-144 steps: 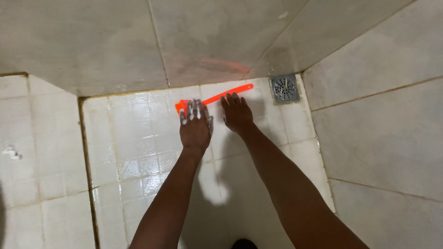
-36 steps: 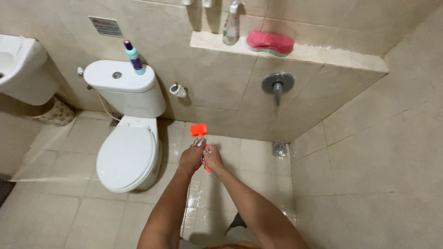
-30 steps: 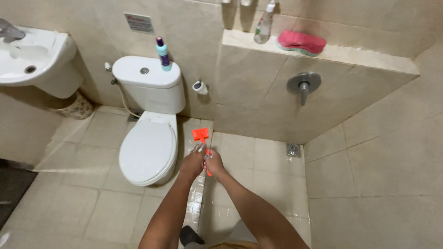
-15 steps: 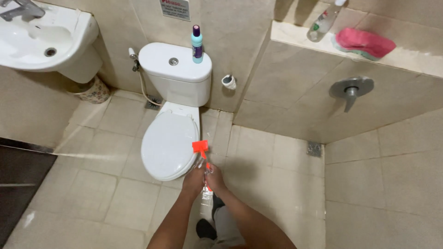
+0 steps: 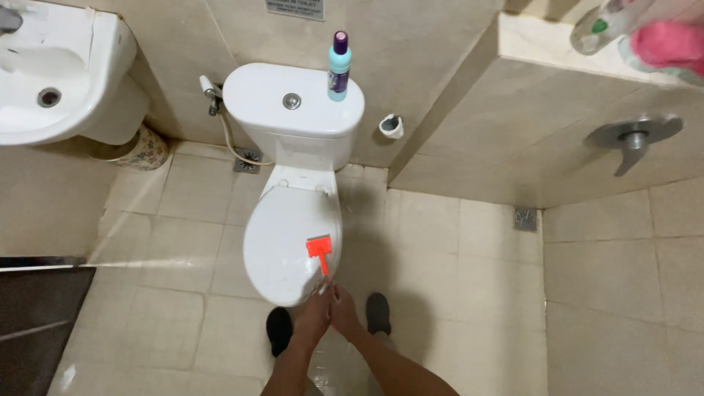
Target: The person cleans a toilet in a bathroom. They first scrub the closed toilet seat with a pink sponge, then use an orange toilet brush to scrub the inside of the toilet bowl.
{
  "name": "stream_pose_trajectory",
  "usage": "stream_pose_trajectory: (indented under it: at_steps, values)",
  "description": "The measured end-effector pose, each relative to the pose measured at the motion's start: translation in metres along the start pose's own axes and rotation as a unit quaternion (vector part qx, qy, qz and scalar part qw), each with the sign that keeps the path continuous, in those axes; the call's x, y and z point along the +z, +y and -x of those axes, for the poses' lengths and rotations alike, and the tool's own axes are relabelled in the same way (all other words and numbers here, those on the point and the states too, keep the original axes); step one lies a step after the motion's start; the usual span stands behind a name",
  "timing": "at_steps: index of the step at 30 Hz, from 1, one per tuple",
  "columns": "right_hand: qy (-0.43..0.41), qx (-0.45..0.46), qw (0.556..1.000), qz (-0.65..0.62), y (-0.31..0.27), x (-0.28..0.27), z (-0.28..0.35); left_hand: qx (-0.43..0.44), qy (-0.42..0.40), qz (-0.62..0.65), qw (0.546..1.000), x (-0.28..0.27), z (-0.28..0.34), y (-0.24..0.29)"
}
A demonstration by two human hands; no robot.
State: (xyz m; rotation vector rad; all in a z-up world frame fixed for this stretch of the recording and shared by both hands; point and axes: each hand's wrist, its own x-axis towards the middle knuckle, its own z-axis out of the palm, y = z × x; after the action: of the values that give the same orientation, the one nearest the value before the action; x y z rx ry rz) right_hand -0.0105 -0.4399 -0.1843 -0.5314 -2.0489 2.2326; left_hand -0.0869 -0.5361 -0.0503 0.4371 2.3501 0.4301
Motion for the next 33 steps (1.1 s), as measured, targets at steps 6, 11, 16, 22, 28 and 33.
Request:
stream_pose_trajectory:
  at_steps: [6, 11, 16, 22, 28, 33]
  values:
    - [0.110, 0.284, 0.952, -0.020, -0.028, 0.063, -0.007, 0.183, 0.103, 0.153, 0.966, 0.071, -0.032, -0.110]
    - [0.169, 0.226, 0.953, -0.115, 0.020, 0.088, -0.018, 0.196, 0.054, 0.165, 0.965, 0.015, -0.035, -0.113]
    - [0.208, 0.198, 0.950, -0.125, 0.005, 0.096, -0.094, 0.165, 0.007, 0.207, 0.964, -0.036, -0.089, -0.103]
    - [0.243, 0.220, 0.933, -0.146, 0.029, 0.088, -0.117, 0.234, 0.063, 0.197, 0.950, -0.029, -0.130, -0.106]
    - [0.228, 0.269, 0.913, -0.204, 0.019, 0.108, -0.043, 0.193, 0.002, 0.148, 0.970, -0.015, -0.076, -0.118]
    - [0.234, 0.280, 0.907, -0.212, 0.033, 0.111, -0.006, 0.224, -0.037, 0.194, 0.954, 0.003, -0.052, -0.128]
